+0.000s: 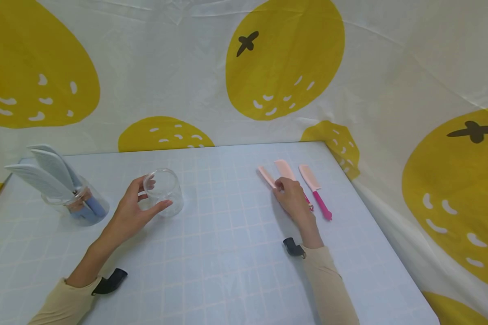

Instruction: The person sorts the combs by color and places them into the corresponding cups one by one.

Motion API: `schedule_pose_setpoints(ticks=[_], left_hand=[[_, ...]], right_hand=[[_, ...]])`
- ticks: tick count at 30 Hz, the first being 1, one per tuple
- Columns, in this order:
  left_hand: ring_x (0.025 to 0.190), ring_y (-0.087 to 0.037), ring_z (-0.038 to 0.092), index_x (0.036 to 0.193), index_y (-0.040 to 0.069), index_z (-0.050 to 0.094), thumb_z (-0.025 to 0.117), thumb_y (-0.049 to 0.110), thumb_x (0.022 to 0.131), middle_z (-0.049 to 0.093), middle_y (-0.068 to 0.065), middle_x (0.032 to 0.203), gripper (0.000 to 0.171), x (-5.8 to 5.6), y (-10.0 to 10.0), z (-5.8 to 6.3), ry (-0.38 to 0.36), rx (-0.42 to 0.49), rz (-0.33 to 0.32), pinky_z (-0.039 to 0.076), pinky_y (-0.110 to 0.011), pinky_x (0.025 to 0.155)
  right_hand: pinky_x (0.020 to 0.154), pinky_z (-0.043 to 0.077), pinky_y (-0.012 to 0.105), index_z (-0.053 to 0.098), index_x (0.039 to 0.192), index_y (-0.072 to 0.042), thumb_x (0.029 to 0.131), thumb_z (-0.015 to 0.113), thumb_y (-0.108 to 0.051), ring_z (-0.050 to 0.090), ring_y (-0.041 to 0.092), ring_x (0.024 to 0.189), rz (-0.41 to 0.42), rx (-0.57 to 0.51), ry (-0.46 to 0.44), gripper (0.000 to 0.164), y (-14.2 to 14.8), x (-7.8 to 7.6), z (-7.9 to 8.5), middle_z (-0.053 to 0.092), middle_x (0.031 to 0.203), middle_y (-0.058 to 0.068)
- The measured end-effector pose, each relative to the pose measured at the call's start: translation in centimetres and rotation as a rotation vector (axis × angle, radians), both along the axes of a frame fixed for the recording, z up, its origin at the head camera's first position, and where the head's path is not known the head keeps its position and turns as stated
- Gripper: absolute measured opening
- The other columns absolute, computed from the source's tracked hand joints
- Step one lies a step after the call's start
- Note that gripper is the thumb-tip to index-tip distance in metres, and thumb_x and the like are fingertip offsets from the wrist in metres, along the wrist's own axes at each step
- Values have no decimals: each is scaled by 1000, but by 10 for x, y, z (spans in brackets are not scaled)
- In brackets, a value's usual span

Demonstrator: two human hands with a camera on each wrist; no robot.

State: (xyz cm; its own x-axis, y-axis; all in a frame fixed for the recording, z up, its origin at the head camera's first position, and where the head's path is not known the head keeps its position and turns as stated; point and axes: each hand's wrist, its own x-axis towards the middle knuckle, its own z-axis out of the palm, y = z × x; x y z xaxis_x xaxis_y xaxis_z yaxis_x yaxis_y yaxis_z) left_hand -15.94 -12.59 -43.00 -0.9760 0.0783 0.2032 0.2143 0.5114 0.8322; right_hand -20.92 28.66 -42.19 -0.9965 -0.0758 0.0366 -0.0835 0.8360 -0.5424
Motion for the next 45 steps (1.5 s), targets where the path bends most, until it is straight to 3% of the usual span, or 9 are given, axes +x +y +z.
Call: schedule_pose_setpoints(ticks=[5, 12, 23, 30, 45], left_hand=[[129, -38, 46, 152, -2, 31, 84, 26, 88, 43, -23, 144, 88, 1, 1, 1, -18, 0, 2, 43, -58, 108], [126, -38, 47, 150, -3, 32, 85, 24, 88, 44, -23, 142, 86, 1, 2, 1, 15, 14, -13, 43, -57, 108], [129, -37, 45, 151, -2, 30, 84, 24, 88, 42, -22, 144, 87, 0, 3, -1, -16, 0, -10, 42, -57, 109], [129, -37, 45, 151, -2, 31, 84, 24, 89, 42, -23, 144, 86, 1, 1, 2, -10, 3, -17, 42, -57, 109], [128, -37, 44, 150, -3, 30, 83, 24, 89, 39, -23, 143, 86, 1, 1, 2, -21, 8, -17, 42, -56, 109]], right_hand=[[98, 52, 54, 62, 129, 5, 102, 60, -9, 62, 37, 102, -24, 2, -11, 31, 1, 1, 2, 68, 117, 23], [99, 52, 51, 62, 132, 0, 102, 62, -13, 57, 34, 102, -85, -3, -43, 33, -1, 2, 4, 65, 124, 20], [92, 57, 49, 66, 128, 3, 101, 67, -15, 64, 34, 97, -96, -54, 120, 33, -7, 6, 17, 71, 115, 22], [91, 59, 47, 66, 128, 1, 98, 71, -16, 71, 36, 103, -78, -106, 155, 34, -14, 7, 25, 71, 119, 21], [89, 59, 48, 66, 129, -5, 94, 77, -18, 71, 34, 110, -41, -173, 245, 39, -31, 16, 40, 73, 120, 15]])
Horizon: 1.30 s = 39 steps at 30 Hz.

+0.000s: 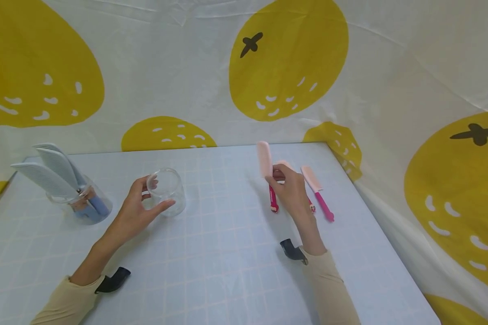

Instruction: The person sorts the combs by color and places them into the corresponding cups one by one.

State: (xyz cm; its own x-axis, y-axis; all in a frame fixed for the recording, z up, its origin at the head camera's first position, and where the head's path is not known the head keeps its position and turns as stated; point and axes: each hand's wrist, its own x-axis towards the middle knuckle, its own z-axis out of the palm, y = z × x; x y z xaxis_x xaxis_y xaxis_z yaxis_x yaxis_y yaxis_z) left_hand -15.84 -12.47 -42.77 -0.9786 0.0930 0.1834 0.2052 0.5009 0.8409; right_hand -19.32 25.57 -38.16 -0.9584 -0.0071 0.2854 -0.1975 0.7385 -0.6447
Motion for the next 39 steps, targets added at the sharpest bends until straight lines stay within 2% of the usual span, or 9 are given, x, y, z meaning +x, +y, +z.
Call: schedule_pose_setpoints(ticks=[6, 14, 21, 32, 39], left_hand=[[128, -37, 44, 150, -3, 30, 83, 24, 89, 39, -23, 143, 85, 0, 0, -2, 1, -13, 3, 42, -56, 109], [128, -37, 44, 150, -2, 30, 83, 25, 89, 39, -22, 143, 86, 0, 0, -1, -4, -7, 2, 42, -56, 109], [128, -36, 44, 149, -3, 30, 83, 24, 89, 39, -23, 142, 85, 0, -1, -2, 8, 7, -8, 42, -55, 110], [128, -37, 44, 149, -3, 30, 84, 23, 89, 39, -23, 142, 85, -1, -2, -3, 20, 2, -10, 43, -55, 109], [130, -36, 42, 151, 0, 29, 83, 25, 89, 38, -22, 144, 85, -1, 1, -1, -25, -17, 15, 42, -56, 111]], right_hand=[[90, 59, 44, 69, 125, -5, 93, 79, -17, 72, 30, 108, 47, -63, 40, 36, -14, 1, 9, 74, 117, 12], [86, 60, 43, 69, 123, -1, 91, 80, -12, 73, 30, 105, 120, -120, 85, 35, -35, -1, 21, 74, 115, 14], [87, 60, 40, 69, 125, -4, 92, 79, -16, 73, 26, 108, 135, -162, 111, 36, -51, 0, 28, 74, 119, 10], [83, 62, 39, 71, 122, -4, 91, 80, -13, 73, 22, 104, 203, -239, 224, 34, -77, 0, 41, 74, 116, 9], [82, 62, 38, 70, 122, -3, 90, 81, -10, 73, 20, 103, 244, -271, 280, 35, -93, 1, 51, 75, 115, 8]])
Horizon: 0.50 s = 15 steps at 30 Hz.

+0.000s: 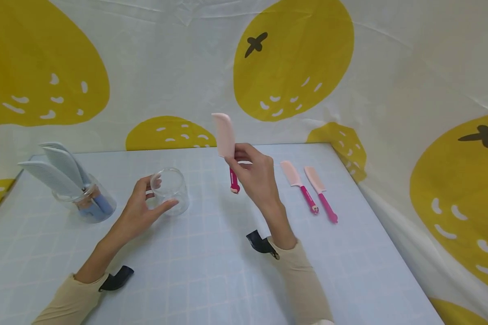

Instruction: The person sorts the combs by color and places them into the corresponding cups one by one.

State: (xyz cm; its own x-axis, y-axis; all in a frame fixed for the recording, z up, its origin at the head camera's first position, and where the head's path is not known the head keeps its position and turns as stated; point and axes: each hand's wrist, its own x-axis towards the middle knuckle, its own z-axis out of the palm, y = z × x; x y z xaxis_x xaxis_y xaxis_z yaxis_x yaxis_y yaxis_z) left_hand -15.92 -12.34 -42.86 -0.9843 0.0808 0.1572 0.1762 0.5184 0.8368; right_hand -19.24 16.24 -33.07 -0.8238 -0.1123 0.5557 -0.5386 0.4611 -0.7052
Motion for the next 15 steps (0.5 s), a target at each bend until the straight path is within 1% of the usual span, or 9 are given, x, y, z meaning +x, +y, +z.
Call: schedule_pose_setpoints(ticks=[4, 10, 15], left_hand=[[131, -36, 42, 151, 1, 29, 83, 26, 89, 38, -21, 144, 85, 0, 1, 0, -4, 0, -2, 41, -56, 112], [132, -36, 42, 151, 2, 29, 83, 27, 89, 38, -21, 145, 86, 0, 0, -1, -7, -3, 2, 41, -56, 112], [133, -36, 41, 152, 4, 28, 83, 30, 89, 37, -20, 147, 88, 0, 1, 0, -23, -2, 14, 41, -56, 113]], right_hand=[[82, 61, 35, 70, 122, -3, 90, 80, -10, 73, 19, 103, 19, -23, 27, 34, -9, 1, 4, 74, 115, 8], [83, 61, 31, 70, 119, 0, 90, 80, -6, 73, 18, 101, 77, -81, 62, 32, -24, 1, 10, 74, 113, 10], [84, 61, 31, 70, 120, 0, 91, 79, -9, 73, 18, 102, 96, -113, 94, 32, -35, 2, 13, 74, 114, 11]])
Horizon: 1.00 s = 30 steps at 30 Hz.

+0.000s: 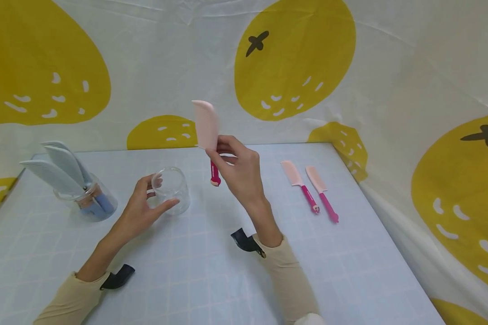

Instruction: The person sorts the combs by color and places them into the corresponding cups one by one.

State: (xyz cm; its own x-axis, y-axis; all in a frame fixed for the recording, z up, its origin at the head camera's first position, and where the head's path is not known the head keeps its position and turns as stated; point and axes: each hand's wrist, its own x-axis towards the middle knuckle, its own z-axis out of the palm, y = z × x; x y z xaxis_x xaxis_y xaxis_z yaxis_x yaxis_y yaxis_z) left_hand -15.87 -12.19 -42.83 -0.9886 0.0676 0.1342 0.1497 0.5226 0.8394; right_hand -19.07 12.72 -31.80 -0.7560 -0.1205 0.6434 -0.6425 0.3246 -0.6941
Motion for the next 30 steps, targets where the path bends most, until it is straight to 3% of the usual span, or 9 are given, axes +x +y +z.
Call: schedule_pose_setpoints(ticks=[16, 30], left_hand=[[134, -36, 43, 153, 6, 27, 83, 30, 89, 36, -19, 148, 88, 1, 2, 3, -20, -20, 26, 44, -54, 110], [134, -35, 44, 152, 7, 27, 83, 32, 88, 36, -18, 149, 88, 0, 0, 0, -9, 13, 9, 43, -54, 111]], right_hand=[[85, 60, 33, 67, 122, 4, 91, 78, -3, 74, 20, 101, 64, -142, 155, 33, -44, 6, 8, 74, 113, 16], [84, 60, 31, 68, 121, 4, 91, 78, -5, 74, 21, 100, 134, -184, 92, 33, -79, 6, -6, 73, 113, 17]])
